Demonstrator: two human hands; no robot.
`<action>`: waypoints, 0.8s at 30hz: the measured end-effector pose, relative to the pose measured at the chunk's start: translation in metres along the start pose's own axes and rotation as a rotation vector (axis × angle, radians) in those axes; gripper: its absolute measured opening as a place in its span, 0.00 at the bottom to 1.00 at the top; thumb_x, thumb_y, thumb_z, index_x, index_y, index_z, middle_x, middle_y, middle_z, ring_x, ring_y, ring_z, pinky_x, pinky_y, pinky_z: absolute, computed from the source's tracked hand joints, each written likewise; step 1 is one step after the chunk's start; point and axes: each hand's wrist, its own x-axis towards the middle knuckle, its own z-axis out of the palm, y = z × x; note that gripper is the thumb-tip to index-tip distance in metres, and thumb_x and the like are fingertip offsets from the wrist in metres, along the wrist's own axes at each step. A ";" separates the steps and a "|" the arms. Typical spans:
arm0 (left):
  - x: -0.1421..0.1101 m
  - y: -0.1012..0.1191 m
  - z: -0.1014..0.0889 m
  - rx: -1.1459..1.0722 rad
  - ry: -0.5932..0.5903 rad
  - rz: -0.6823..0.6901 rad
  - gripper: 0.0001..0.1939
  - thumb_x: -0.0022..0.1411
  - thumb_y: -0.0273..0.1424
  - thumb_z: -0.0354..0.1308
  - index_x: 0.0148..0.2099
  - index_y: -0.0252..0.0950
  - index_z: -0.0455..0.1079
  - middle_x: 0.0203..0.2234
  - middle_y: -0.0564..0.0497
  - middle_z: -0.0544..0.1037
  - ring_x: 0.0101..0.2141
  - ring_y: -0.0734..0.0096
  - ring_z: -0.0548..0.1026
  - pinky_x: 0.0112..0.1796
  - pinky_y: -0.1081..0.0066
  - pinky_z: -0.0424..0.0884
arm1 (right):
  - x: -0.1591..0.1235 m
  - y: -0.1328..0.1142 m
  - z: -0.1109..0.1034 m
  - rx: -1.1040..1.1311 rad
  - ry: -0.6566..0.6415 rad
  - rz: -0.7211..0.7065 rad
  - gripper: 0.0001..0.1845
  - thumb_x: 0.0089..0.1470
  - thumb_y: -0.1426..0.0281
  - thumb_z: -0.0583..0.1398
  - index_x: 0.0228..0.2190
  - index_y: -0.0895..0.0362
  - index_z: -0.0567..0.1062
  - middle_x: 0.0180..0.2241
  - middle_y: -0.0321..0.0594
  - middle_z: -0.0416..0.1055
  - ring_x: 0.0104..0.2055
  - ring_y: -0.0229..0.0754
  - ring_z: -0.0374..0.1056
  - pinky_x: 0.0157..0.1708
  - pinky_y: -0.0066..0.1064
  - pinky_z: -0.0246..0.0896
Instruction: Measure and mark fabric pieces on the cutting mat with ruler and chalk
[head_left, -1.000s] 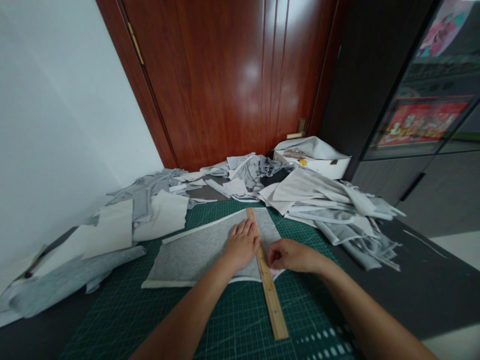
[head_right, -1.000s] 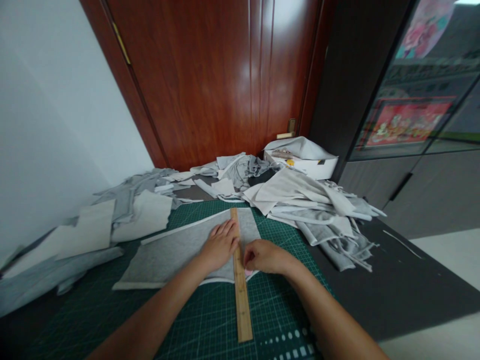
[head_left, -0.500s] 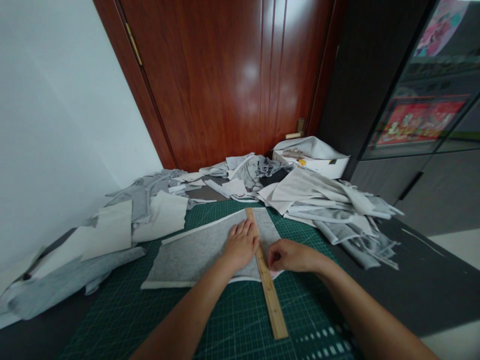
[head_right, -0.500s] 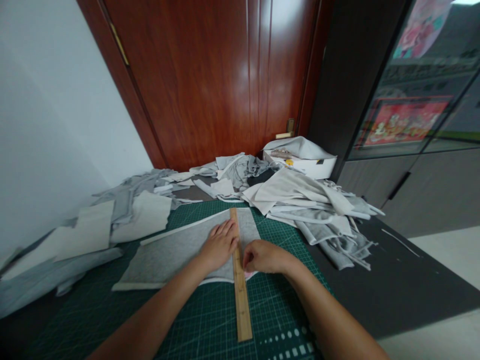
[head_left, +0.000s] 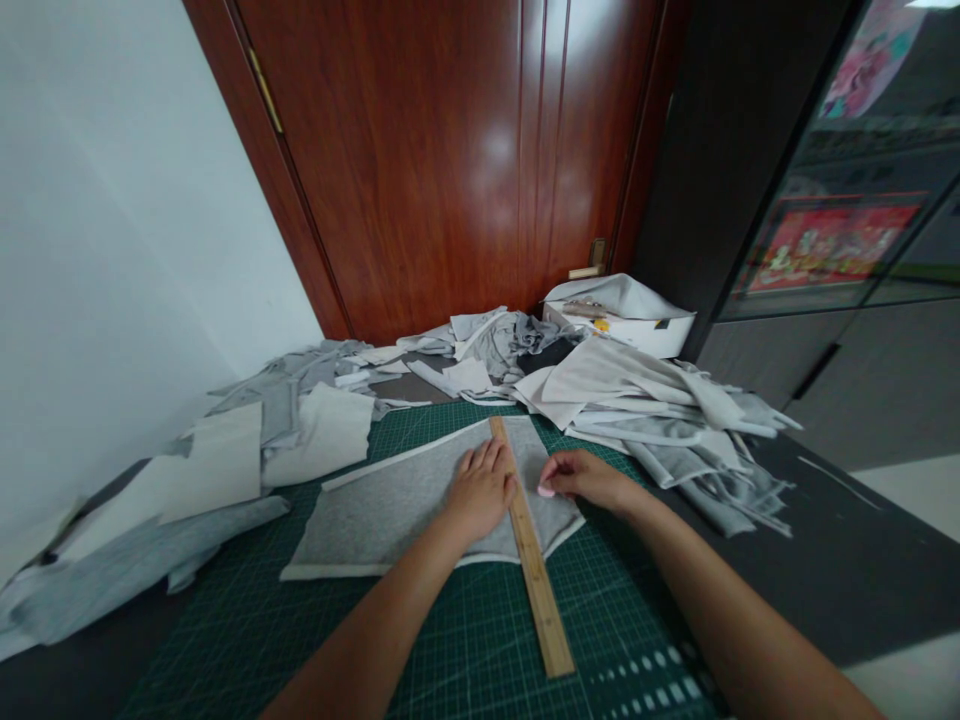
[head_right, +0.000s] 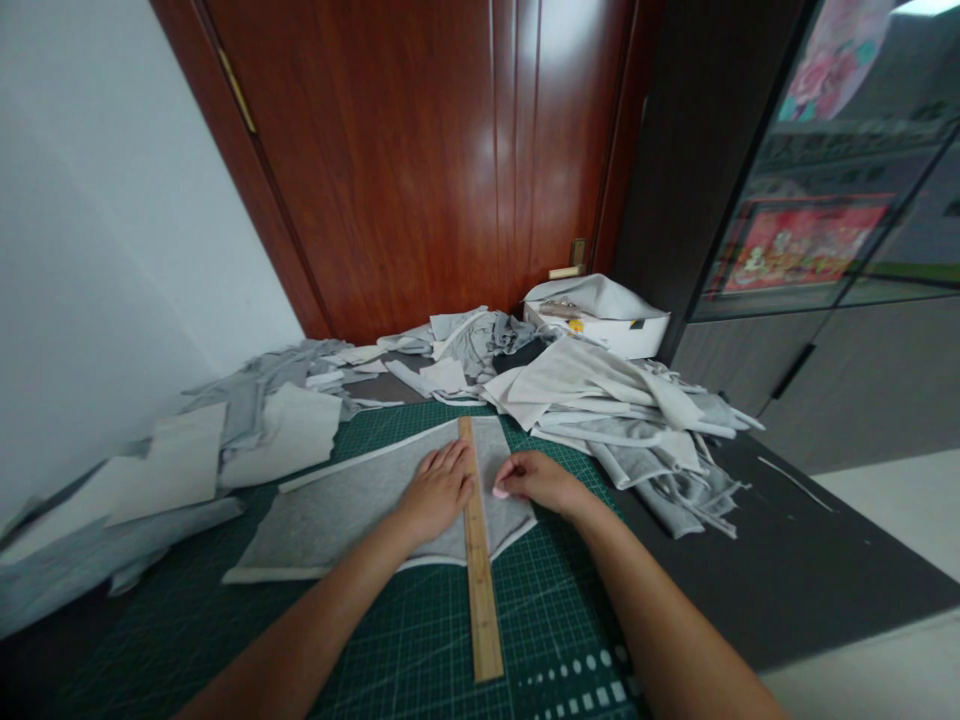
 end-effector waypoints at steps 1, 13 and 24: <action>0.000 0.000 0.000 0.001 -0.002 0.001 0.25 0.69 0.35 0.39 0.64 0.30 0.55 0.63 0.42 0.58 0.63 0.60 0.54 0.60 0.57 0.51 | 0.004 0.005 -0.004 -0.030 0.101 0.007 0.07 0.44 0.69 0.61 0.27 0.60 0.73 0.21 0.31 0.67 0.23 0.33 0.60 0.25 0.24 0.53; 0.000 0.000 0.000 0.016 0.002 0.006 0.26 0.70 0.36 0.39 0.65 0.29 0.54 0.64 0.42 0.57 0.63 0.60 0.54 0.60 0.57 0.52 | 0.009 0.022 -0.026 -0.704 0.553 0.067 0.09 0.54 0.73 0.57 0.38 0.60 0.74 0.39 0.46 0.73 0.43 0.45 0.67 0.42 0.32 0.56; -0.002 -0.003 0.004 0.020 0.032 0.031 0.22 0.71 0.36 0.39 0.62 0.38 0.60 0.63 0.43 0.60 0.63 0.59 0.55 0.59 0.55 0.53 | 0.014 0.013 0.040 -0.759 0.465 -0.482 0.20 0.54 0.81 0.50 0.48 0.63 0.70 0.48 0.48 0.69 0.51 0.44 0.63 0.53 0.34 0.57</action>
